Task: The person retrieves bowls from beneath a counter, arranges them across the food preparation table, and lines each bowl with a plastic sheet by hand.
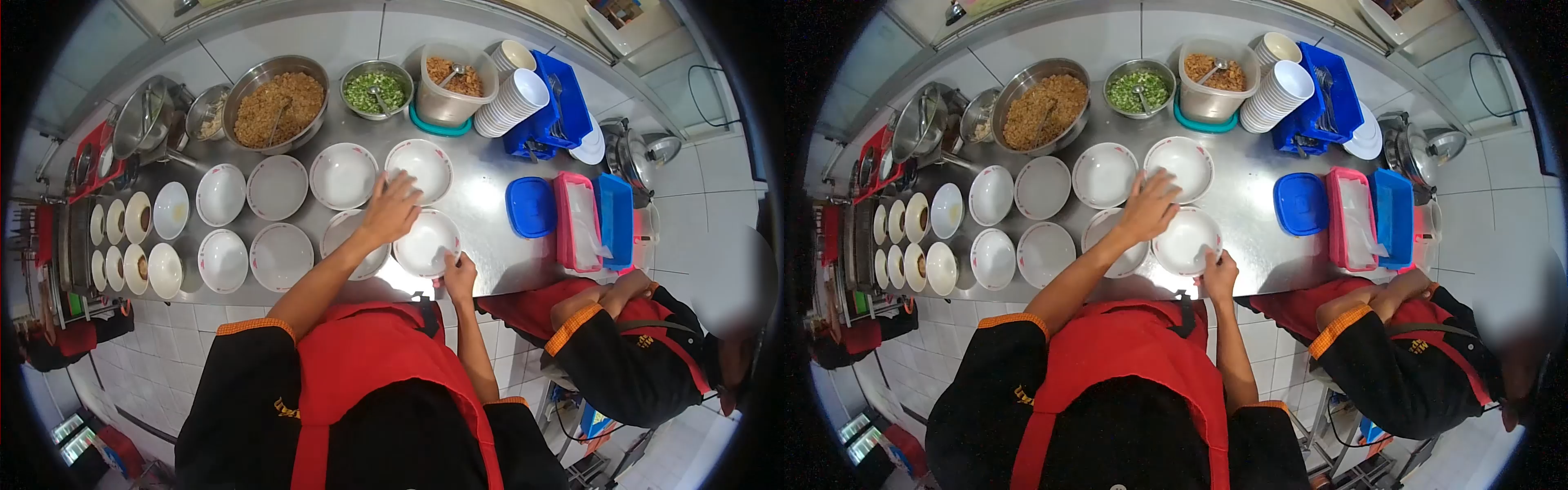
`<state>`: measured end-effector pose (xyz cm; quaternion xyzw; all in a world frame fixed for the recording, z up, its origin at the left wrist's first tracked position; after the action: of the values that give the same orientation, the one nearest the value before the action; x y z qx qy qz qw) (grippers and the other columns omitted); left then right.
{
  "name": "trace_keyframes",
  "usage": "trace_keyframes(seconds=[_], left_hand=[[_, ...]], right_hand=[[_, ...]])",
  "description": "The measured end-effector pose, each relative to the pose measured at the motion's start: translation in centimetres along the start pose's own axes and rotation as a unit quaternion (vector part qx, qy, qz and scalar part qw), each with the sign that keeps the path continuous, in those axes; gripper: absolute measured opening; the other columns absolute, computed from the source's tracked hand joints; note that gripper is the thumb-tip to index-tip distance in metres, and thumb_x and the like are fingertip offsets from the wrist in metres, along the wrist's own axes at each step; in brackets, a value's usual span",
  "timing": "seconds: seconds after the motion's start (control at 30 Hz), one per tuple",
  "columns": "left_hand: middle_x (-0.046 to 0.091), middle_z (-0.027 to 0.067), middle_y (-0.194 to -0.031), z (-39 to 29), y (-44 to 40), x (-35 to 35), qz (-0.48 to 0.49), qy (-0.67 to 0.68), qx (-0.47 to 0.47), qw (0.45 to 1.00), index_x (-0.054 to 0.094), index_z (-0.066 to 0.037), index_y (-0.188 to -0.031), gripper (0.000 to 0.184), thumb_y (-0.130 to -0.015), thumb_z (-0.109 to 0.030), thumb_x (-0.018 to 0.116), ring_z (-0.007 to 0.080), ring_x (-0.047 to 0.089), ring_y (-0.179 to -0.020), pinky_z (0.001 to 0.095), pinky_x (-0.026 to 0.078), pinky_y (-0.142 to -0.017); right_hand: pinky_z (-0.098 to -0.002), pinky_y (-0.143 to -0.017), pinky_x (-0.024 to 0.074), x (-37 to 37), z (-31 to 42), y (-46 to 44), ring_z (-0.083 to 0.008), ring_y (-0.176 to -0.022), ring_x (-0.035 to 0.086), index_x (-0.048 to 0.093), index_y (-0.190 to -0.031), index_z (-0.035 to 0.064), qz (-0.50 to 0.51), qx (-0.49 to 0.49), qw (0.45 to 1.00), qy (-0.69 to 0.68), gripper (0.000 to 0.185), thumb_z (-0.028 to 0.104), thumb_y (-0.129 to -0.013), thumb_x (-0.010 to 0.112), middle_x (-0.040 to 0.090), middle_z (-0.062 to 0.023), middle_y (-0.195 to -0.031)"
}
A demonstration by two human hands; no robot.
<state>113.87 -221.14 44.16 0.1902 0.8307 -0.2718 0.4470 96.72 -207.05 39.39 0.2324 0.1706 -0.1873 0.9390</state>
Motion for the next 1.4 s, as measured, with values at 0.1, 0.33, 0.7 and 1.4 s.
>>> trace_keyframes(seconds=[0.1,0.33,0.7,1.4], left_hand=[[0.044,0.0193,-0.125,0.8,-1.1,-2.3,-0.073,0.027,-0.103,0.992,0.059,-0.003,-0.105,0.03,-0.081,-0.021,0.057,0.0337,0.043,-0.116,0.0511,0.03,-0.097],[0.061,0.0226,-0.097,5.0,-4.7,-2.2,0.022,-0.041,-0.281,0.959,0.055,0.006,-0.102,0.032,-0.072,-0.005,0.057,0.038,0.056,-0.096,0.0434,0.046,-0.083],[0.06,0.0283,-0.088,2.1,-5.8,-6.8,-0.215,0.153,-0.178,0.948,0.053,0.003,-0.093,0.017,-0.077,-0.002,0.057,0.0433,0.059,-0.079,0.048,0.046,-0.071],[0.066,0.0127,-0.094,-2.3,44.8,-1.7,0.35,0.136,-0.476,0.796,0.068,-0.011,-0.093,0.054,-0.064,-0.057,0.069,0.0271,0.063,-0.09,0.0404,0.05,-0.076]], right_hand=[[-0.0395,-0.06,0.0518,-1.0,2.9,-1.4,-0.031,-0.059,0.064,0.06,-0.094,-0.0079,-0.014,-0.096,0.97,0.222,0.047,0.038,-0.088,0.054,0.061,-0.0215,-0.065],[-0.0451,-0.078,0.0498,2.8,14.3,-12.1,-0.0407,-0.091,0.062,0.06,-0.1,-0.0045,-0.006,-0.099,0.918,0.385,0.048,0.039,-0.082,0.058,0.063,-0.025,-0.095],[-0.0403,-0.068,0.053,-1.3,17.2,-8.3,-0.0363,-0.076,0.065,0.052,-0.109,-0.0012,-0.059,-0.196,0.974,0.1,0.031,0.009,-0.08,0.054,0.064,-0.0214,-0.089],[-0.0278,-0.028,0.042,0.1,-7.1,22.0,-0.0183,-0.04,0.054,0.048,-0.108,-0.0076,0.162,0.051,0.982,-0.083,0.035,0.003,-0.074,0.051,0.059,-0.0155,-0.073]])
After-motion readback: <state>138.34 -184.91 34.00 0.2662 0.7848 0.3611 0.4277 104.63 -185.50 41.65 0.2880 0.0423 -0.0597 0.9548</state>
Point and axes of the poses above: each hand's wrist, its own y-axis away from the middle knuckle, its own x-axis out of the palm, z = x × y, the point moved 4 cm from there along -y, towards the middle knuckle
